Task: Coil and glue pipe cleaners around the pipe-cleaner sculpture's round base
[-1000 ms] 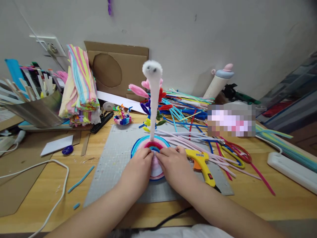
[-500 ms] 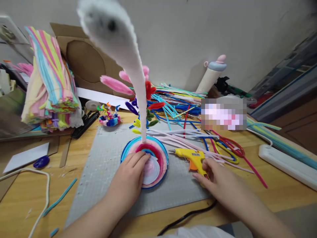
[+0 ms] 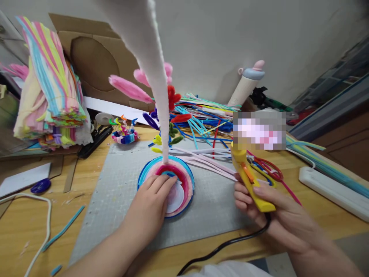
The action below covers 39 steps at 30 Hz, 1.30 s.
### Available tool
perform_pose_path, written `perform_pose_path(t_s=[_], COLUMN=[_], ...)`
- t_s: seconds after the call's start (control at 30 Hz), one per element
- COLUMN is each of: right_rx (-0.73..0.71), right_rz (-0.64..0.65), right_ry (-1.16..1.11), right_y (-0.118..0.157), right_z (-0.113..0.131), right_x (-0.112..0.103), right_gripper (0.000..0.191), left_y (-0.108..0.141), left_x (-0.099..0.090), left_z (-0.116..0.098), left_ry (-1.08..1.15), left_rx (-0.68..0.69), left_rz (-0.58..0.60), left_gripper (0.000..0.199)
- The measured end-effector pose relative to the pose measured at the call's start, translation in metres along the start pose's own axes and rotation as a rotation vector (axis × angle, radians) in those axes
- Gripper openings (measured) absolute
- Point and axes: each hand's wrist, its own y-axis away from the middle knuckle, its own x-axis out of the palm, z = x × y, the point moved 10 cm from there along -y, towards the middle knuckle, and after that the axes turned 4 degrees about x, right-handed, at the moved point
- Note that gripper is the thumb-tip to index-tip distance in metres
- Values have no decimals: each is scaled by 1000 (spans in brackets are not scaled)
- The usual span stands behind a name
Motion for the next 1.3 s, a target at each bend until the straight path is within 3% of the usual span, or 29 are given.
perform_pose_path(t_s=[0.07, 0.13, 0.23, 0.33, 0.57, 0.83, 1.03, 1.3], right_rx=[62, 17, -88, -83, -160, -125, -72, -328], right_rz=[113, 162, 154, 100, -32, 12, -63, 32], right_ry=[-131, -132, -57, -19, 552, 719, 1065, 1112], right_y=[3, 4, 5, 5, -1, -8, -8, -13], right_z=[-4, 0, 7, 4, 4, -7, -12, 7], right_x=[13, 18, 20, 20, 23, 30, 28, 72], right_gripper=[35, 31, 27, 24, 32, 40, 38, 30], left_y=[-1, -2, -3, -4, -5, -6, -5, -3], left_x=[2, 5, 10, 13, 10, 7, -1, -5], left_z=[-1, -5, -9, -11, -12, -6, -2, 3], left_ry=[-21, -99, -236, -296, -276, -239, -183, -88], left_rx=[1, 19, 48, 59, 70, 32, -4, -40], left_rz=[36, 81, 143, 161, 143, 104, 26, -13], left_gripper=[53, 56, 54, 54, 52, 43, 36, 35])
